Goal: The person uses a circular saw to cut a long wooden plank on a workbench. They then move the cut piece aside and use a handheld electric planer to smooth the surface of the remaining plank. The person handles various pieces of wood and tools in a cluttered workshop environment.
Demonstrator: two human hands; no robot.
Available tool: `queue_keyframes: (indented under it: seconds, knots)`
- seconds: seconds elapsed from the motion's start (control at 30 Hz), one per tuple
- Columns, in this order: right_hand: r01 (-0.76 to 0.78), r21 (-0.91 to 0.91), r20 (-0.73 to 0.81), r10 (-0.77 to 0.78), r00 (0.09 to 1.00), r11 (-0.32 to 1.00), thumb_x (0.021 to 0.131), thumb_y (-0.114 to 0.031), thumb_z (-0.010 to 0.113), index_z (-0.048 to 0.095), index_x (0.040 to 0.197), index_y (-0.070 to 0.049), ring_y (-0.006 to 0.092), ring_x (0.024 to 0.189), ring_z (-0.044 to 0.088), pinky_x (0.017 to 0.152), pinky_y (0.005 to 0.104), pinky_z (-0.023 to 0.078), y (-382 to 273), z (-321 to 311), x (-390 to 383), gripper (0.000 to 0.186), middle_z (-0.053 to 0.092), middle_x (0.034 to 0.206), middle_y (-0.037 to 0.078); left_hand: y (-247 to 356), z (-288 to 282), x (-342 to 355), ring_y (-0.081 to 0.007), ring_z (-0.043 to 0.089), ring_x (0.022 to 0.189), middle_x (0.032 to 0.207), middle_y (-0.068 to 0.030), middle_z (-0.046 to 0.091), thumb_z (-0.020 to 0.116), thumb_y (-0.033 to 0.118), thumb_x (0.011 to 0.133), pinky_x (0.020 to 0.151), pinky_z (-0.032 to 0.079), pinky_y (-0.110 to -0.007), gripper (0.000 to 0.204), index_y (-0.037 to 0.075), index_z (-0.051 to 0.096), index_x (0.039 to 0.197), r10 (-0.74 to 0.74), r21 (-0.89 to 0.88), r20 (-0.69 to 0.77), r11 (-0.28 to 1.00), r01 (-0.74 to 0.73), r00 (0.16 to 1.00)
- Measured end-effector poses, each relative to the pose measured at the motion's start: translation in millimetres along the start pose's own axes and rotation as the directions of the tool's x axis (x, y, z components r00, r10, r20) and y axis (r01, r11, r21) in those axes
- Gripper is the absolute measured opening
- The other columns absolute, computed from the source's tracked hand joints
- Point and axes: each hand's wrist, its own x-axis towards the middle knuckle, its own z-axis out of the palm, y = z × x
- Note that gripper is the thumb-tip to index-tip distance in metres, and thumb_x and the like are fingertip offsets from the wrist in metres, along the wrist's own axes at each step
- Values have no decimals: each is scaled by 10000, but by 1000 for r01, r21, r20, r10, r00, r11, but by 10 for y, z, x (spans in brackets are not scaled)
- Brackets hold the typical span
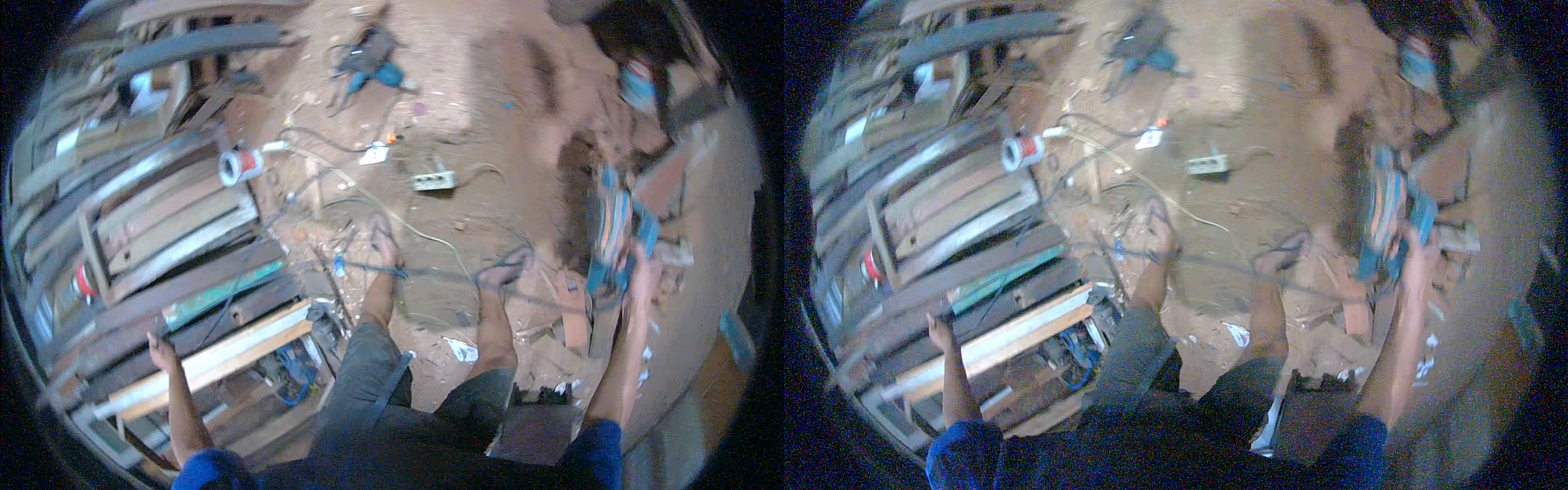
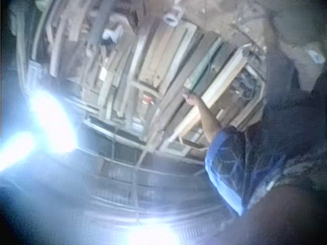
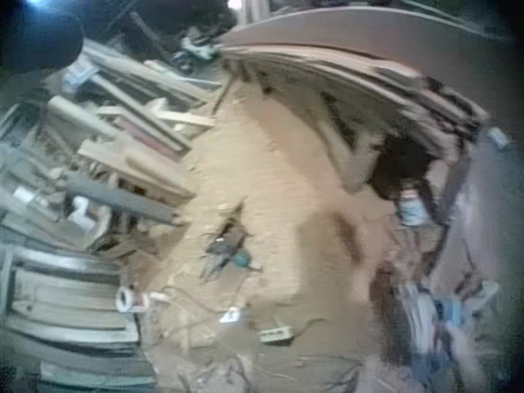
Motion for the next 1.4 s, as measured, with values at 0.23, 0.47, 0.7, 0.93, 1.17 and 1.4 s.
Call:
queue_keyframes:
  seconds: [0.23, 0.47, 0.7, 0.93, 1.17, 1.4]
  knots:
    - [-104, -30, 124, 107, 986, 994, 898, -115, 691, 637, 1094, -20, 134, 588, 580, 542, 303, 463, -301, 1447, -1602, 225, 669, 787, 47, -24, 1617, 348, -130, 542, 820, 888, -24, 609, 474, 599, 1043, 736, 456, -300, 584, 60, 698, 1049, -114, -327, 360, 914, 240, 926]
    - [-216, -35, 144, 219, 965, 976, 864, -131, 697, 664, 1065, -8, 163, 691, 618, 641, 312, 499, -514, 2729, -2580, 237, 707, 896, 69, 263, 2468, 572, -135, 535, 663, 728, -20, 591, 576, 516, 1020, 621, 441, -314, 522, 26, 706, 897, 178, -304, 553, 953, -2, 814]
    - [-163, -207, 171, 199, 965, 965, 898, -239, 655, 683, 1027, -20, 165, 699, 629, 675, 328, 504, -1396, 3603, -3215, 256, 696, 827, 76, 170, 1412, 2160, -120, 533, 636, 733, 15, 595, 669, 470, 977, 603, 451, -327, 444, 29, 719, 1009, -102, 135, 862, 990, -30, 496]
    - [-206, 39, 312, 184, 932, 978, 911, -147, 641, 631, 906, 5, 161, 572, 568, 545, 304, 488, -2426, 4615, -3689, 152, 615, 698, 64, 540, 587, 3579, -15, 269, 504, 619, 101, 311, 616, 440, 1026, 462, 179, -223, 349, 111, 662, 920, -19, -676, 248, 713, 187, 969]
    - [-453, 12, 580, 363, 729, 891, 974, -200, 607, 609, 944, -76, 182, 691, 614, 645, 347, 540, -2315, 6145, -3250, 128, 617, 778, 48, 1159, 1061, 3862, -23, 285, 541, 620, 108, 336, 649, 461, 1000, 499, 194, -244, 435, 42, 757, 1038, 25, -603, 230, 788, 123, 973]
    - [-470, 22, 702, 321, 635, 882, 990, -153, 570, 610, 1060, -60, 215, 798, 651, 779, 388, 561, -2288, 8044, -2591, 123, 650, 874, 70, 2233, 2150, 4736, -103, 614, 1001, 1051, -52, 743, 620, 353, 1035, 934, 469, -279, 399, -15, 748, 1124, 320, -746, 196, 662, -71, 927]
